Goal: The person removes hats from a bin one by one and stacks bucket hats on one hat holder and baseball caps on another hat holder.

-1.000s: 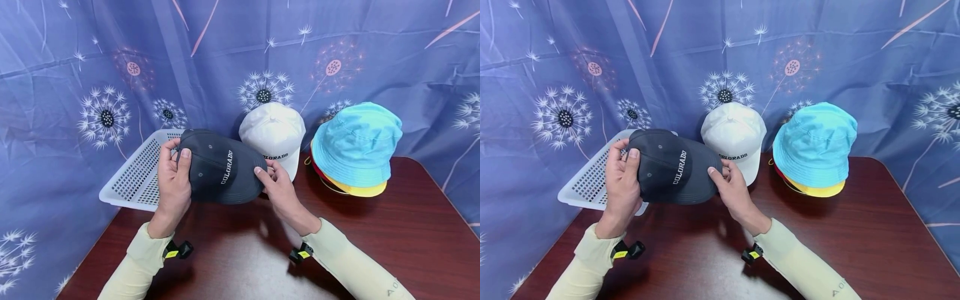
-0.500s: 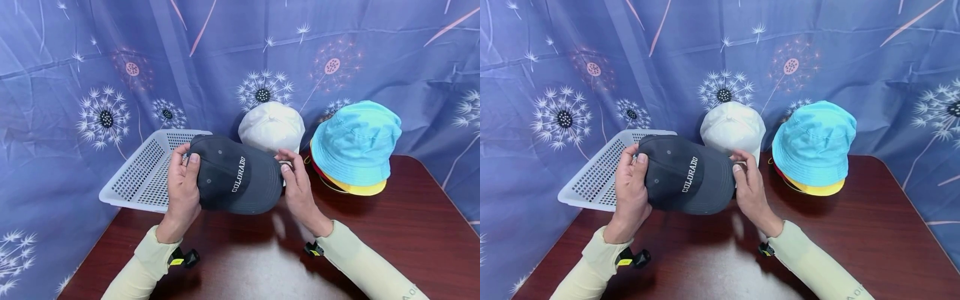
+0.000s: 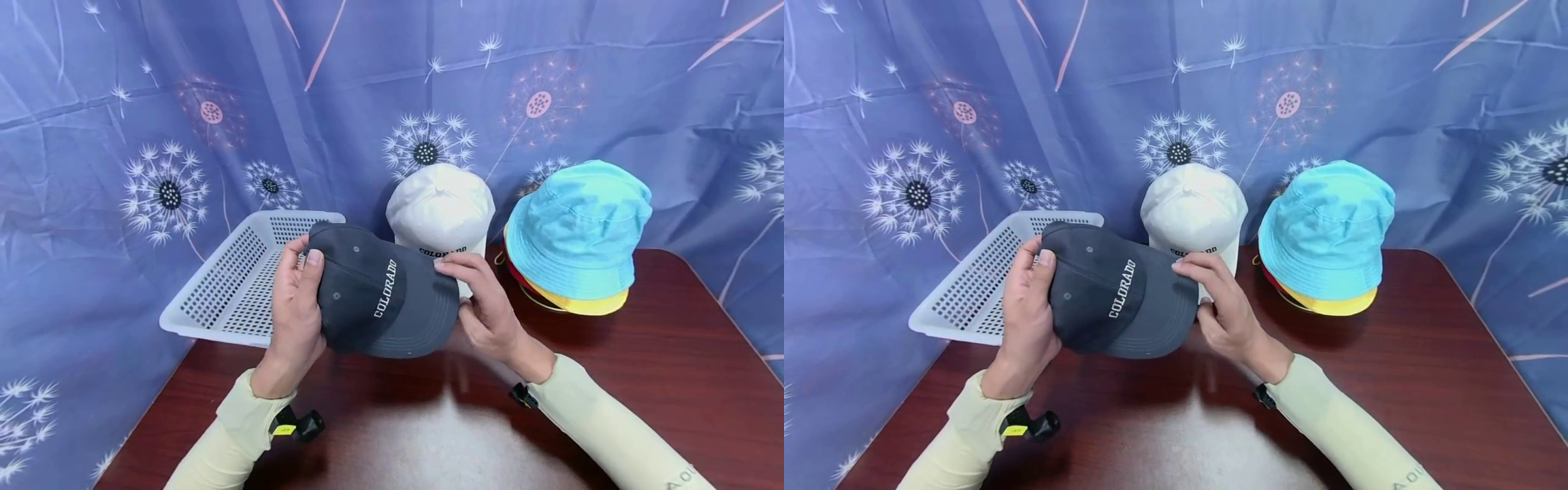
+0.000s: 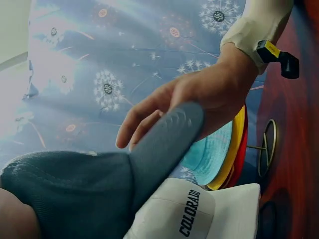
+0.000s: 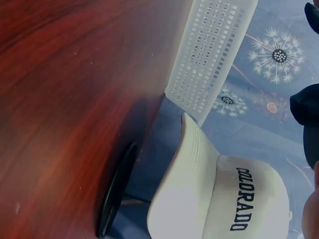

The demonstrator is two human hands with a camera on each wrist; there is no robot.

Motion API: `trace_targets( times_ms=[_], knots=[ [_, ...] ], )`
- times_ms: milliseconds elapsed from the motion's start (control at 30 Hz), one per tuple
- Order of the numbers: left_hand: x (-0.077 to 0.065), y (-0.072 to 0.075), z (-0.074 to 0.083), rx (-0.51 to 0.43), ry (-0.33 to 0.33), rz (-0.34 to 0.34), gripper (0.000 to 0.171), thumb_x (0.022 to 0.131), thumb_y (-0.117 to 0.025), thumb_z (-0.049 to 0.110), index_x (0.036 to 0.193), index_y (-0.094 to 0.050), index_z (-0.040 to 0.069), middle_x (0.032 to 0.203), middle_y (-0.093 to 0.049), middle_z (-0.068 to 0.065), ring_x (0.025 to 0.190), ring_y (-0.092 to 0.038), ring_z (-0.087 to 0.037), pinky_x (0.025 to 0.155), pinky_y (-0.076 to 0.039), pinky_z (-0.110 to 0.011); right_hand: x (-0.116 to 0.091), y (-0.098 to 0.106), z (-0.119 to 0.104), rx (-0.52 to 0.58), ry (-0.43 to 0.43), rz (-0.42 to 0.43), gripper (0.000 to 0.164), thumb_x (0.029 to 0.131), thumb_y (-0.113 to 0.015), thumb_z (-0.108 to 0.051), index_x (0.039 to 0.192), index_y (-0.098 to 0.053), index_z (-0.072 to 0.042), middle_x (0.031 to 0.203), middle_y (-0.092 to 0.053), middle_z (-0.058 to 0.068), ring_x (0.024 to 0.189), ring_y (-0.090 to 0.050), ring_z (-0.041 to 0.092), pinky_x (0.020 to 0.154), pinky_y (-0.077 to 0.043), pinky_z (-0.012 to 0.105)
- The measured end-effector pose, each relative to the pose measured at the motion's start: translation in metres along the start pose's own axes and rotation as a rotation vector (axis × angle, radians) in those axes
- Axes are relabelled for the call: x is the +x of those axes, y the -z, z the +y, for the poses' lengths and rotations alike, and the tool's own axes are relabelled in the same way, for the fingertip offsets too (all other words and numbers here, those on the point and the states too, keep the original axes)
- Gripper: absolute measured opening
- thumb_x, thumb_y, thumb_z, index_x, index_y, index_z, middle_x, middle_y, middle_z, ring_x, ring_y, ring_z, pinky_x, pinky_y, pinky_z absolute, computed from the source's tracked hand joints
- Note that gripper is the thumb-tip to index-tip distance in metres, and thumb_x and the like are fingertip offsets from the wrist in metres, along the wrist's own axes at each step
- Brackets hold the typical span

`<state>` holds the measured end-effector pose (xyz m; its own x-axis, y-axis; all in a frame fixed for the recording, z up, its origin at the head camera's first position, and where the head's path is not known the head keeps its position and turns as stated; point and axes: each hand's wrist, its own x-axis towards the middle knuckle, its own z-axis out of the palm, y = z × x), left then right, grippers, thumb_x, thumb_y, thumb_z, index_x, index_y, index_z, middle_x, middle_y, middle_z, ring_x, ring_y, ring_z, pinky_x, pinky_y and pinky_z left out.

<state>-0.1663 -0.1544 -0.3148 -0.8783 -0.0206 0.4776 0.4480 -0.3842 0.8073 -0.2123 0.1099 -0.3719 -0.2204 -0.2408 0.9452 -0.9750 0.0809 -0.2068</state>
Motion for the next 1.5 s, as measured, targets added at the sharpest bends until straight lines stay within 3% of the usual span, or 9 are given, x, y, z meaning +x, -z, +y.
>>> trace_targets(
  times_ms=[67,200,300,733,900,1133,1267,1367,1500],
  knots=[
    [0.0,0.001,0.001,0.001,0.01,0.003,0.029,0.114,-0.05,0.023,0.14,-0.047,0.01,0.109,-0.076,-0.01,0.08,-0.078,-0.02,0.068,-0.065,-0.037,0.002,-0.001,0.0,-0.04,0.061,-0.028,0.056,0.077,-0.035,0.011,0.124,-0.064,0.015,0.12,-0.059,0.036,0.115,-0.058,0.042,0.111,-0.045,0.036],
    [0.002,0.001,0.003,0.005,0.02,-0.005,0.032,0.114,-0.051,0.025,0.141,-0.047,0.009,0.111,-0.075,-0.01,0.082,-0.078,-0.019,0.069,-0.065,-0.038,0.001,-0.003,-0.002,-0.151,0.174,-0.035,0.028,0.096,-0.061,-0.005,0.12,-0.07,0.006,0.117,-0.062,0.031,0.112,-0.061,0.043,0.108,-0.046,0.04],
    [0.003,0.001,0.002,0.001,0.03,-0.007,0.033,0.114,-0.051,0.025,0.142,-0.047,0.008,0.111,-0.076,-0.01,0.082,-0.078,-0.019,0.069,-0.065,-0.038,0.0,-0.003,-0.004,-0.244,0.247,-0.011,0.025,0.102,-0.072,-0.02,0.116,-0.074,0.001,0.114,-0.067,0.027,0.111,-0.064,0.044,0.099,-0.043,0.047],
    [0.003,0.004,0.001,-0.071,0.112,0.006,0.033,0.113,-0.053,0.027,0.137,-0.05,0.005,0.107,-0.074,-0.006,0.081,-0.077,-0.016,0.068,-0.065,-0.034,0.008,-0.002,-0.011,-0.234,0.462,-0.019,0.013,0.104,-0.066,-0.004,0.103,-0.075,0.006,0.102,-0.07,0.027,0.093,-0.069,0.044,0.096,-0.059,0.043],
    [0.004,0.007,0.0,-0.039,0.134,0.012,0.032,0.113,-0.052,0.028,0.135,-0.052,0.005,0.106,-0.072,-0.004,0.082,-0.074,-0.014,0.069,-0.063,-0.03,0.008,-0.001,-0.012,-0.228,0.45,-0.013,0.016,0.105,-0.068,-0.009,0.103,-0.073,0.006,0.1,-0.069,0.027,0.091,-0.068,0.043,0.093,-0.059,0.043],
    [0.004,0.012,0.0,0.012,0.137,-0.019,0.033,0.113,-0.039,0.032,0.135,-0.057,0.015,0.122,-0.063,0.003,0.099,-0.064,-0.012,0.084,-0.058,-0.027,0.009,-0.002,-0.015,-0.159,0.387,0.027,0.022,0.105,-0.069,-0.014,0.101,-0.071,0.007,0.098,-0.067,0.026,0.087,-0.064,0.038,0.085,-0.056,0.042],
    [0.004,0.009,-0.001,-0.117,0.086,-0.086,0.043,0.115,-0.027,0.032,0.137,-0.058,0.012,0.084,-0.067,0.015,0.069,-0.059,-0.004,0.07,-0.055,-0.022,0.012,-0.002,-0.021,-0.085,0.286,0.091,0.025,0.102,-0.072,-0.014,0.097,-0.069,0.01,0.094,-0.065,0.026,0.085,-0.064,0.034,0.084,-0.055,0.035],
    [0.004,0.005,-0.002,-0.211,0.06,-0.132,0.047,0.116,-0.02,0.031,0.144,-0.05,0.009,0.069,-0.063,0.015,0.057,-0.056,-0.003,0.06,-0.053,-0.021,0.016,-0.003,-0.026,0.006,0.197,0.151,0.025,0.101,-0.072,-0.011,0.094,-0.065,0.012,0.089,-0.064,0.026,0.082,-0.064,0.031,0.083,-0.055,0.029],
    [0.002,0.003,-0.003,-0.202,0.043,-0.153,0.044,0.116,-0.021,0.032,0.148,-0.043,0.01,0.079,-0.069,0.008,0.065,-0.063,-0.008,0.061,-0.055,-0.024,0.022,-0.004,-0.034,0.147,0.112,0.233,0.018,0.096,-0.07,0.002,0.093,-0.06,0.016,0.087,-0.063,0.024,0.082,-0.064,0.027,0.081,-0.055,0.028]
  ],
)
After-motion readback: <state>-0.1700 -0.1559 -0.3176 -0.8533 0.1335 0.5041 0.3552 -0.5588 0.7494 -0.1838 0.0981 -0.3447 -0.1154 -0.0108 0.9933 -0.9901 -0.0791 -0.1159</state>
